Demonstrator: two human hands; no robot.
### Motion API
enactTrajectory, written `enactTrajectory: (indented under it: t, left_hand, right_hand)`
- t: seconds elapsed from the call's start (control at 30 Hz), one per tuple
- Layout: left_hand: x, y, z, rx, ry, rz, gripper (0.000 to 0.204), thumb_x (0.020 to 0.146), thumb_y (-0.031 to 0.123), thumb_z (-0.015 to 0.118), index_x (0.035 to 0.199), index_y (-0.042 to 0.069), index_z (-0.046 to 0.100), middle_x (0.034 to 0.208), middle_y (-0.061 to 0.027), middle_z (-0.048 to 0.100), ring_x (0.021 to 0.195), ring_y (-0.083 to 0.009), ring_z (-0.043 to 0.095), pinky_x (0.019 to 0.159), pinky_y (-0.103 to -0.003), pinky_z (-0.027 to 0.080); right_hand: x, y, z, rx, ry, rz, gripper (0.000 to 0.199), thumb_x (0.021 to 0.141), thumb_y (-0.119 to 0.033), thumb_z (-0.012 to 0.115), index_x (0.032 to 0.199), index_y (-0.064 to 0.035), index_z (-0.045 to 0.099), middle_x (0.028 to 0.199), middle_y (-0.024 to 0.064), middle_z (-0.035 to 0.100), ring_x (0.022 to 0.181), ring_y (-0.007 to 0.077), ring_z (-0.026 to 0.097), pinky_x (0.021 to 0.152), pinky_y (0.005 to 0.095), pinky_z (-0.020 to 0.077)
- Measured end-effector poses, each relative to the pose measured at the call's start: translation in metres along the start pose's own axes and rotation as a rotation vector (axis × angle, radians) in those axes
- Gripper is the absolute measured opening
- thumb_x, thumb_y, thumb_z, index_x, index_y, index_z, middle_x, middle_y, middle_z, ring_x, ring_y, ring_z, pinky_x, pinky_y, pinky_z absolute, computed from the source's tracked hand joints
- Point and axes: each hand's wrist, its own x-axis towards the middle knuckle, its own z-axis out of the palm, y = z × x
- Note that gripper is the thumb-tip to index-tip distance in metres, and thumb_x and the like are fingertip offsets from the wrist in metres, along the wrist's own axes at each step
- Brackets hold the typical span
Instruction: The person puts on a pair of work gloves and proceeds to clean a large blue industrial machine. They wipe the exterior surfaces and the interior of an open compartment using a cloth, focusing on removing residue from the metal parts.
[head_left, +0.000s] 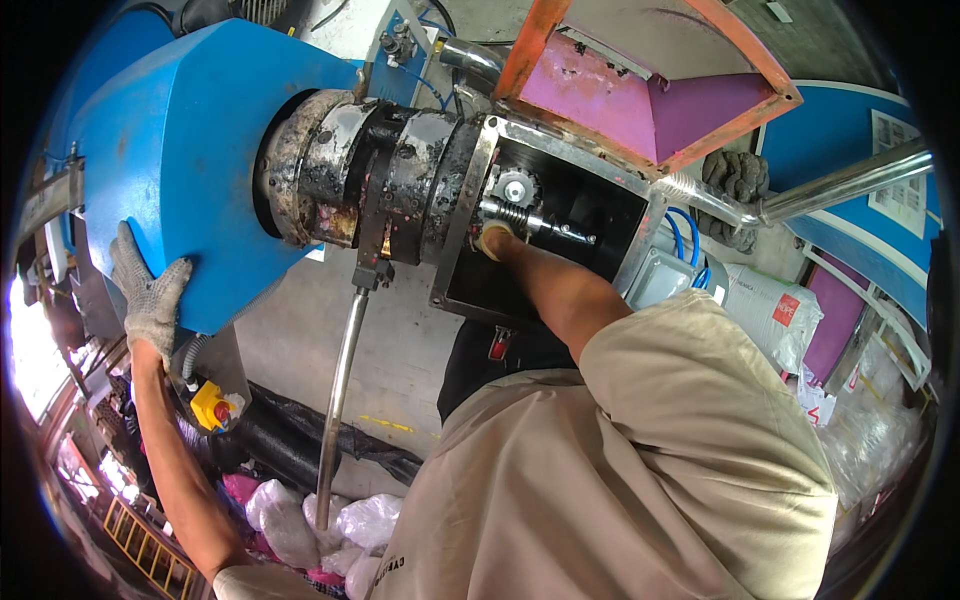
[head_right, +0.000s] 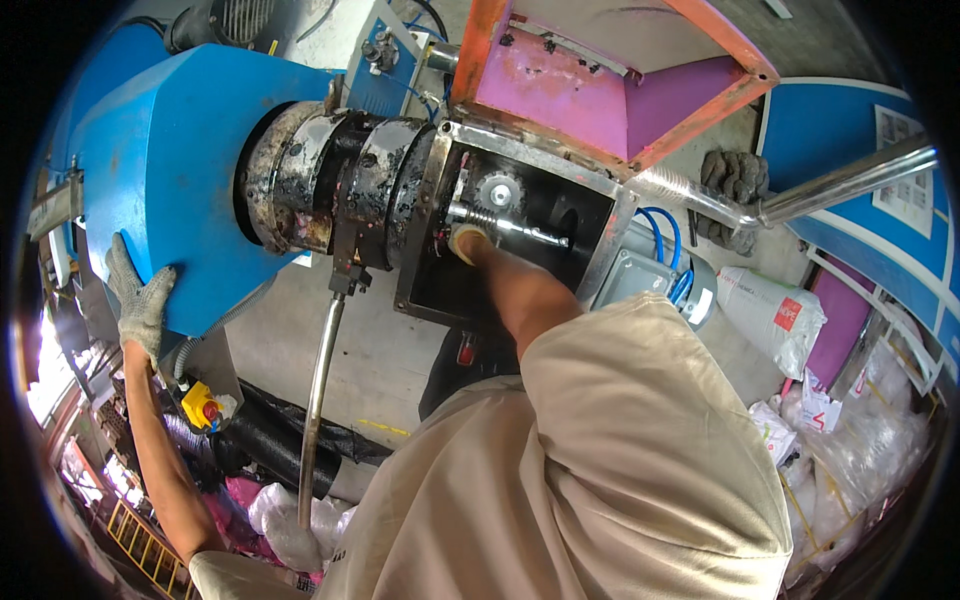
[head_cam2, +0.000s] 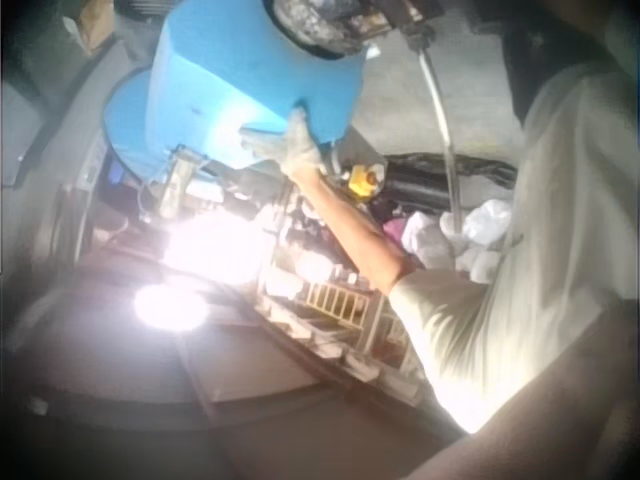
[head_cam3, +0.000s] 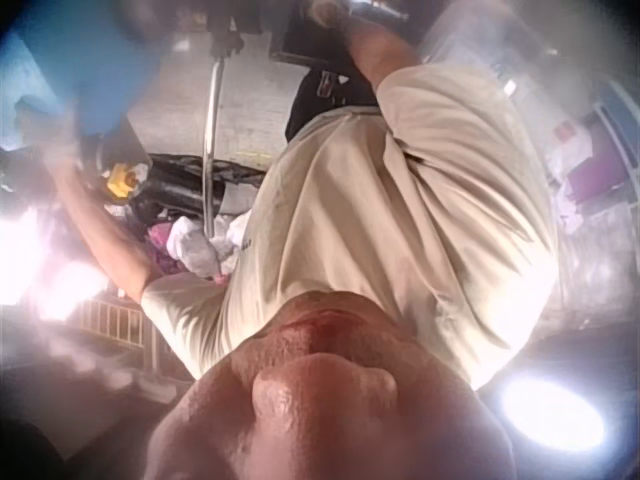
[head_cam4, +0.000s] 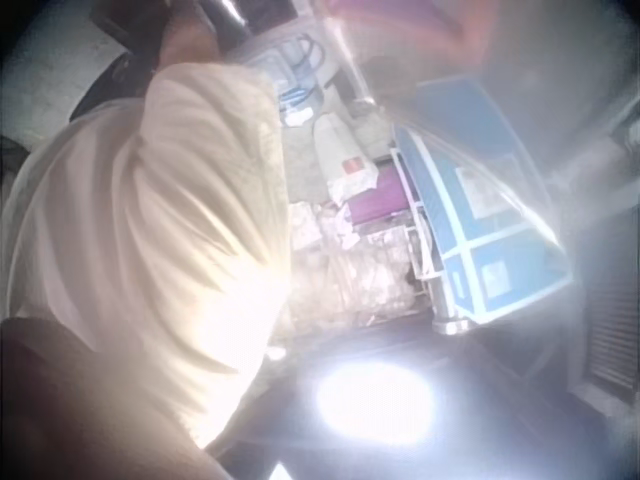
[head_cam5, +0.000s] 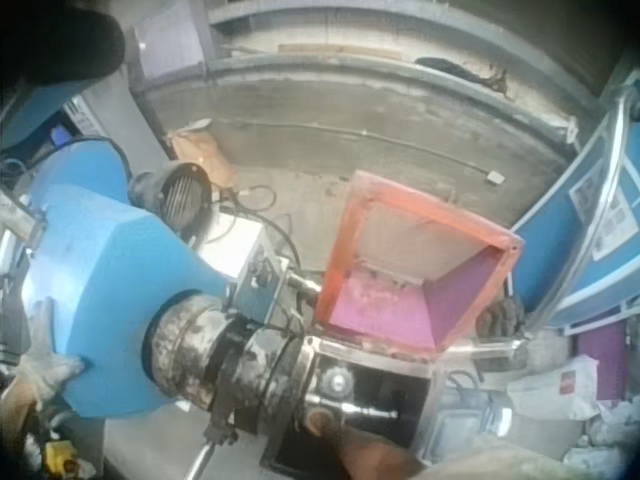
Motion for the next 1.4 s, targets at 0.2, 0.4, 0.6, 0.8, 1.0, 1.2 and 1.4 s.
enactTrajectory:
  t: [0.2,0.4,0.6,0.8,1.0,1.2,1.4]
  left_hand:
    - [0.000,-0.003,-0.001,0.033,0.020,0.031,0.107,0.084,0.045,0.075,0.167,0.011,0.017,0.168,-0.0267,0.018,0.156,-0.0433,0.015,0.127,-0.050,0.014]
    - [0.002,-0.002,0.000,0.042,0.026,0.022,0.108,0.083,0.048,0.075,0.167,0.009,0.018,0.168,-0.0257,0.022,0.156,-0.0414,0.017,0.127,-0.050,0.014]
    - [-0.001,-0.007,0.003,0.015,0.016,0.010,0.108,0.084,0.051,0.075,0.166,0.009,0.019,0.168,-0.0259,0.021,0.157,-0.0417,0.014,0.128,-0.049,0.012]
    - [0.004,-0.009,0.004,0.044,0.035,0.033,0.108,0.083,0.052,0.075,0.167,0.011,0.020,0.168,-0.0258,0.021,0.157,-0.0427,0.014,0.128,-0.050,0.012]
    - [0.001,-0.006,0.006,0.050,0.035,-0.047,0.109,0.082,0.056,0.074,0.167,0.015,0.019,0.169,-0.0250,0.019,0.158,-0.0418,0.010,0.128,-0.051,0.011]
    - [0.003,-0.004,0.007,0.035,0.043,-0.027,0.112,0.081,0.062,0.072,0.167,0.016,0.018,0.169,-0.0249,0.019,0.158,-0.0414,0.009,0.129,-0.052,0.010]
    - [0.006,-0.016,0.014,0.106,0.049,-0.036,0.114,0.080,0.065,0.072,0.167,0.016,0.018,0.168,-0.0258,0.019,0.158,-0.0422,0.010,0.129,-0.051,0.009]
  right_hand:
    - [-0.013,0.005,-0.001,0.033,0.004,-0.001,0.019,0.087,-0.030,0.069,0.096,-0.0207,0.083,0.099,0.0078,0.075,0.092,0.0249,0.074,0.077,0.0438,0.0603]
    - [-0.018,0.007,-0.007,0.041,0.016,0.002,0.021,0.088,-0.031,0.068,0.098,-0.0190,0.082,0.101,0.0094,0.075,0.094,0.0263,0.074,0.080,0.0438,0.0598]
    - [-0.021,0.004,-0.012,0.051,0.025,-0.007,0.023,0.089,-0.032,0.067,0.099,-0.0173,0.082,0.103,0.0110,0.075,0.096,0.0278,0.073,0.082,0.0438,0.0593]
    - [-0.029,0.006,-0.022,0.055,0.027,-0.003,0.025,0.091,-0.033,0.065,0.101,-0.0156,0.081,0.105,0.0127,0.075,0.099,0.0292,0.073,0.084,0.0438,0.0588]
    - [-0.035,0.003,-0.030,0.056,0.038,-0.003,0.028,0.092,-0.033,0.064,0.102,-0.0139,0.081,0.107,0.0143,0.075,0.101,0.0306,0.073,0.086,0.0438,0.0583]
    - [-0.043,0.003,-0.043,0.070,0.052,-0.001,0.030,0.093,-0.034,0.063,0.104,-0.0122,0.080,0.109,0.0159,0.075,0.103,0.0321,0.073,0.088,0.0437,0.0578]
    - [-0.064,0.001,-0.067,0.090,0.071,-0.007,0.032,0.095,-0.035,0.061,0.106,-0.0105,0.080,0.111,0.0175,0.075,0.105,0.0335,0.072,0.090,0.0437,0.0573]
